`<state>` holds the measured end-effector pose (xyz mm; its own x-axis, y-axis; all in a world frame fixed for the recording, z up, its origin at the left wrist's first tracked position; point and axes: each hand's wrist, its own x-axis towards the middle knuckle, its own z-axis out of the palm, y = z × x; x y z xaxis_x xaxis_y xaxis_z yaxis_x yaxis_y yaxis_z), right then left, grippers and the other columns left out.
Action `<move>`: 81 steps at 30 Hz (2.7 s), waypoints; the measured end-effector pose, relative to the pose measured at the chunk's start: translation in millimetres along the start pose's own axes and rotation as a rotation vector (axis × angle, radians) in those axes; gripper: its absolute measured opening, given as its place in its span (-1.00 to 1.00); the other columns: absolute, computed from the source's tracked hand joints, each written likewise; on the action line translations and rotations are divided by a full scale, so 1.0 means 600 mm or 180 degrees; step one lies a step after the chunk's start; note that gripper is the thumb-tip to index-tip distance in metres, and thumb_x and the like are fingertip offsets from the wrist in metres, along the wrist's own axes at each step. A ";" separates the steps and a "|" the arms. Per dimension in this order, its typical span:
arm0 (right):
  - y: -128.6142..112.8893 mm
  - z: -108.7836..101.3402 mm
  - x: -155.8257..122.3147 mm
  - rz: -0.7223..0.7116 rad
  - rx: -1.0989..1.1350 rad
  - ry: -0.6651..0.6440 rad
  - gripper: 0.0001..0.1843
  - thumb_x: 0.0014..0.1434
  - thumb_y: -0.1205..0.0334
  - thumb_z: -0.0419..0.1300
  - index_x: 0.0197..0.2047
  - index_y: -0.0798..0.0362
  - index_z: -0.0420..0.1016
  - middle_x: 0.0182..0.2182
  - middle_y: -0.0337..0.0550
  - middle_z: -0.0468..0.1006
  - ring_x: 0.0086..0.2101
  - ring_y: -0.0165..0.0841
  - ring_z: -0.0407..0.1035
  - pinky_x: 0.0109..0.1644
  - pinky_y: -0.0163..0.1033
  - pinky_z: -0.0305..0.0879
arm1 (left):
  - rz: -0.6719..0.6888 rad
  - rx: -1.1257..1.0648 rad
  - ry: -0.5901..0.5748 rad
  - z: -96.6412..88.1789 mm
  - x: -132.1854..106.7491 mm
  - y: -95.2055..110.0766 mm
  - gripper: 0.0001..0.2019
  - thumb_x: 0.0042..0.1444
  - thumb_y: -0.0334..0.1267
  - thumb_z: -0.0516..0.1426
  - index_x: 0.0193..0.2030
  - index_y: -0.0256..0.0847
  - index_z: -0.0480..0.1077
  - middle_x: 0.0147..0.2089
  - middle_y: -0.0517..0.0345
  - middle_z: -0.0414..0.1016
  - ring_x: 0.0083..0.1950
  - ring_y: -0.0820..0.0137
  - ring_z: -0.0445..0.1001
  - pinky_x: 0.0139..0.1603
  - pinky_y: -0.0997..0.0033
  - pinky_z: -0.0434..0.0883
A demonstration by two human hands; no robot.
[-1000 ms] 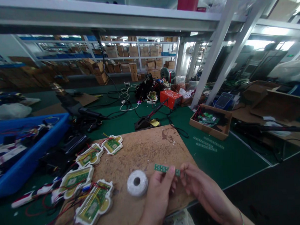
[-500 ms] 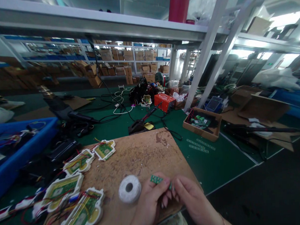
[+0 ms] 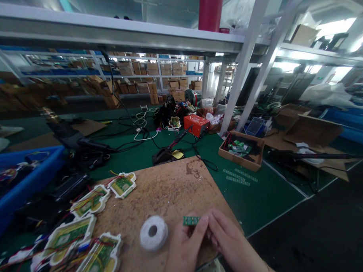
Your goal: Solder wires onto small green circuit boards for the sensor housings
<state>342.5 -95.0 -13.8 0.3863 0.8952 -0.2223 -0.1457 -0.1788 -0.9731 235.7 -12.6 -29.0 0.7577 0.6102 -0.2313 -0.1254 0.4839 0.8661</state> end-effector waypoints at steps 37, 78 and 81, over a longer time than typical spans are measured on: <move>-0.027 0.004 0.006 0.0418 0.0333 0.0108 -0.37 0.16 -0.43 0.24 -0.36 0.04 0.37 -0.48 -0.35 0.24 -0.44 -0.49 0.13 -0.35 -0.32 0.11 | 0.0045 0.0350 0.0265 0.000 -0.010 0.017 -0.40 0.19 0.34 0.21 -0.45 -0.24 0.37 -0.49 0.25 0.26 -0.44 0.49 0.18 -0.43 0.51 0.15; -0.028 0.024 0.003 0.0902 0.2369 0.0251 -0.64 0.19 -0.04 0.41 -0.32 0.10 0.52 -0.43 -0.29 0.46 -0.48 -0.58 0.24 -0.46 -0.48 0.19 | -0.0197 -0.0039 0.0146 -0.027 0.001 -0.004 -0.42 0.29 0.32 0.10 -0.45 -0.19 0.25 -0.66 0.40 0.05 -0.64 0.57 -0.09 -0.60 0.51 -0.09; -0.033 0.019 0.008 0.1089 0.2903 0.0390 -0.84 0.25 0.19 0.36 -0.17 0.10 0.61 -0.18 -0.14 0.64 -0.16 -0.44 0.53 -0.02 -0.36 0.49 | -0.0105 -0.0106 0.0238 -0.027 0.000 -0.008 -0.44 0.35 0.26 0.06 -0.43 -0.20 0.26 -0.65 0.40 0.06 -0.63 0.58 -0.09 -0.59 0.53 -0.08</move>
<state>336.4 -82.7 5.2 0.2765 0.7959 -0.5385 -0.8951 0.0094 -0.4458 225.9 -4.6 -40.1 0.7120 0.6381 -0.2930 -0.1232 0.5244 0.8425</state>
